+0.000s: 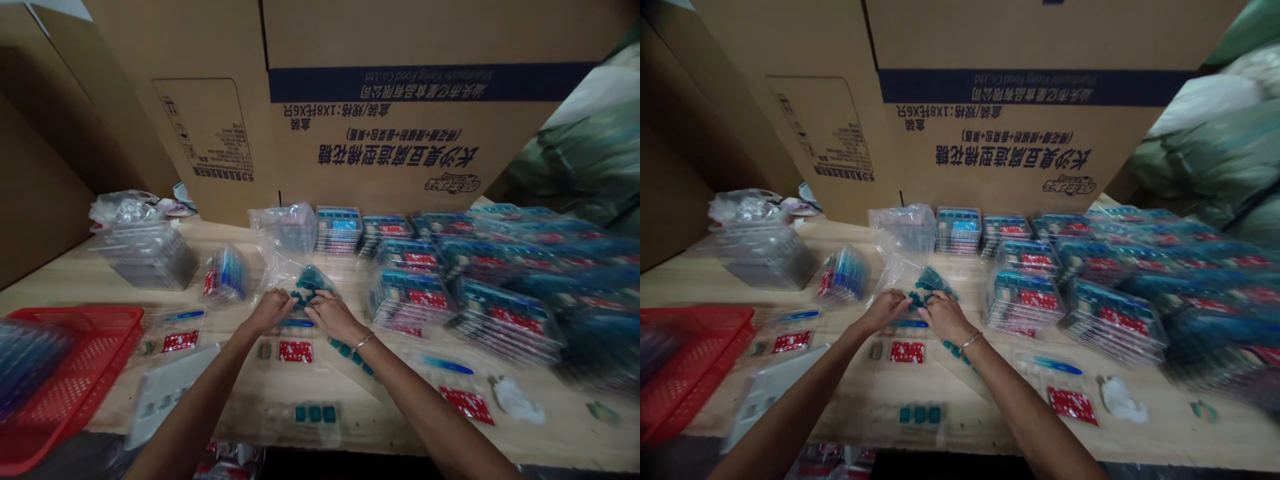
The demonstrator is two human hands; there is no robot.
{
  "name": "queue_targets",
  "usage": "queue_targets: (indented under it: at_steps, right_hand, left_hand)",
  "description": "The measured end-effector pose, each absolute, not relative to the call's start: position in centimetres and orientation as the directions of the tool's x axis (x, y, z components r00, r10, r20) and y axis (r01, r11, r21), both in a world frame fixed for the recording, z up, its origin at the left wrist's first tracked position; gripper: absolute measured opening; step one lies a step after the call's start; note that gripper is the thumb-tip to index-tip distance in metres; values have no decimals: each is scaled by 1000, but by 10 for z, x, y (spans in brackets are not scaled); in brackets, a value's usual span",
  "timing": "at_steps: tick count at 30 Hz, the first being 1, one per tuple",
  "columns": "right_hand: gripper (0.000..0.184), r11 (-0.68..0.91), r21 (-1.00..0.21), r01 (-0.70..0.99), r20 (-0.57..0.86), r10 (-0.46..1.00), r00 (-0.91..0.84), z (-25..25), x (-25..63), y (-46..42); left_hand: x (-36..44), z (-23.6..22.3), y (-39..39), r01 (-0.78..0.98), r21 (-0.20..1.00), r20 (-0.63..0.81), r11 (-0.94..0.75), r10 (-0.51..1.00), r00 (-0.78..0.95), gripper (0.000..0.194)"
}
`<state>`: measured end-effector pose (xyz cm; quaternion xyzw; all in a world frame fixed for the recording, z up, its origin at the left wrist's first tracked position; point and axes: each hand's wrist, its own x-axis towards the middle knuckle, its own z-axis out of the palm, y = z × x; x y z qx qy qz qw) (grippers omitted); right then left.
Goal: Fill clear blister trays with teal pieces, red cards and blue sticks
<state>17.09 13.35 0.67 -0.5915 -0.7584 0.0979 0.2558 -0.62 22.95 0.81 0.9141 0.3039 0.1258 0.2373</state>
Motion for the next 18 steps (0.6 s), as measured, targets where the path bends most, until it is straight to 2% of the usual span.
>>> queue_targets:
  at_steps: [2, 6, 11, 15, 18]
  right_hand:
    - [28, 240, -432, 870, 226, 962, -154, 2, 170, 134]
    - [30, 212, -380, 901, 205, 968, -142, -2, 173, 137]
    - [17, 189, -440, 878, 264, 962, -75, 5, 176, 146]
    - [12, 99, -501, 860, 227, 974, 20, 5, 168, 159]
    - [21, 61, -525, 849, 192, 980, 48, 0, 163, 167]
  left_hand:
    - [-2, 1, 237, 522, 522, 60, -674, 640, 766, 29]
    - [4, -6, 243, 585, 532, 26, -612, 702, 711, 4]
    - [8, -5, 238, 619, 542, 57, -568, 760, 648, 23]
    - [12, -4, 238, 581, 585, 99, -566, 761, 641, 17]
    - [10, -1, 237, 549, 626, 146, -553, 775, 615, 16]
